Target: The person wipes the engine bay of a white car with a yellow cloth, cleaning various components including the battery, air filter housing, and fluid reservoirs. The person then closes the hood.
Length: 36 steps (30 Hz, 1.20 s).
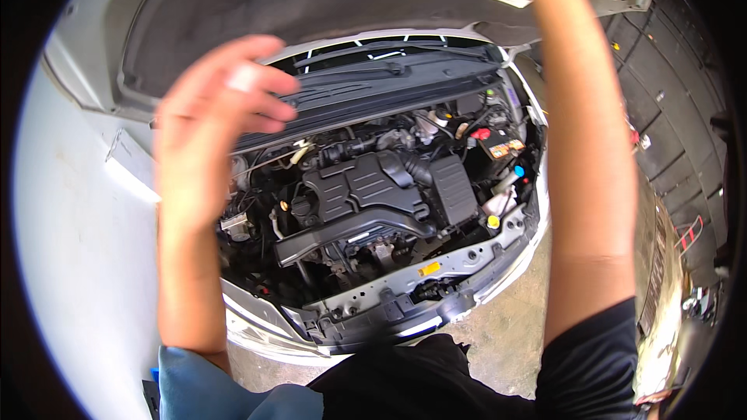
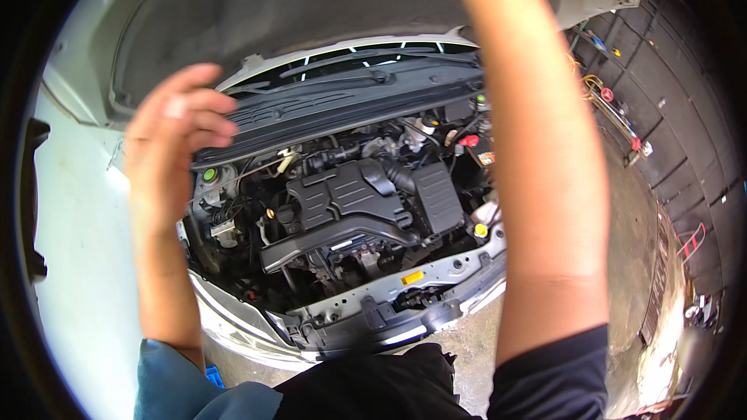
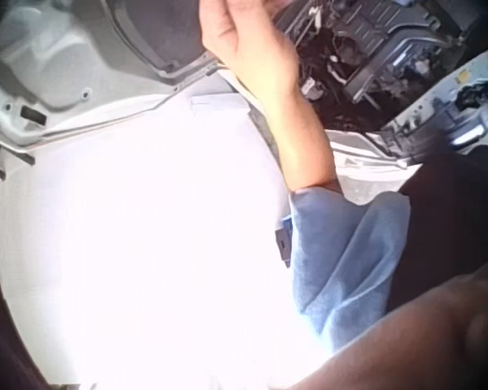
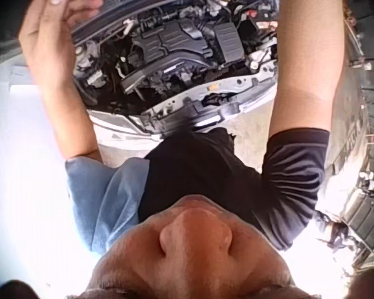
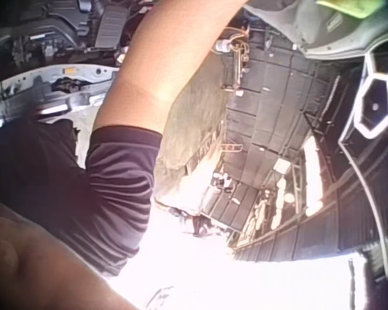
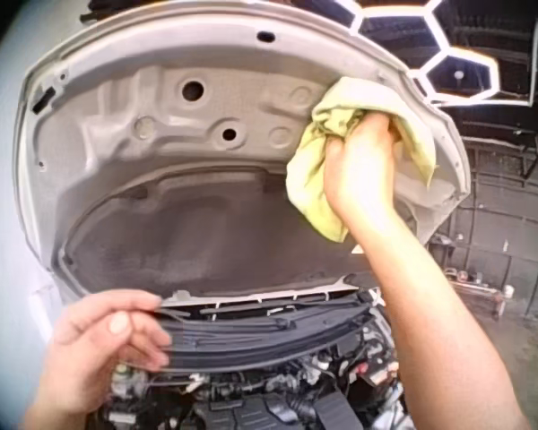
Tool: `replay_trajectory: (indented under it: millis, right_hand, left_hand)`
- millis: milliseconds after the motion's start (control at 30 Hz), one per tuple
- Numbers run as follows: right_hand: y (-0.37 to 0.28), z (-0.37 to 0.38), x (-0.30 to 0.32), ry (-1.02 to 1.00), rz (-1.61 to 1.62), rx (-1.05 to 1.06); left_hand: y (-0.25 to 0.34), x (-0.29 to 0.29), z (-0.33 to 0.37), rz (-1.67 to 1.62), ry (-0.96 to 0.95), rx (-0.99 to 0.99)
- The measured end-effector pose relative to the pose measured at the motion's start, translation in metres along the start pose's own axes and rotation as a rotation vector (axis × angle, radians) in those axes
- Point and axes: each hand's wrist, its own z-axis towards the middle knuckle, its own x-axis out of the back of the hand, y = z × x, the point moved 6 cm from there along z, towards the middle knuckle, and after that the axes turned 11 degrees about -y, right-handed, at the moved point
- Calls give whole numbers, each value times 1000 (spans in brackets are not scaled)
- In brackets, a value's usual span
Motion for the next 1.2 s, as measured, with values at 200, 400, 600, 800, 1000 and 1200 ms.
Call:
replay_trajectory:
  millis: [200, 400, 600, 800, 1000, 1200]
  right_hand:
    - [-30, -104, 117, -343, 21, -91]
    - [-54, -206, 235, -721, 240, -162]
    - [-53, -334, 363, -1266, 579, -443]
    - [-57, -505, 543, -1681, 702, -985]
    - [-46, -664, 785, -2030, 207, -1447]
    - [-67, -739, 977, -2001, -336, -2113]
  left_hand:
    - [125, -58, -48, -309, -35, -165]
    - [111, -121, -148, -507, 88, 64]
    - [59, -182, -253, -955, 327, 144]
    - [-73, -240, -389, -1286, 692, 415]
    - [-179, -268, -451, -1389, 838, 587]
    - [-172, -255, -447, -1426, 595, 494]
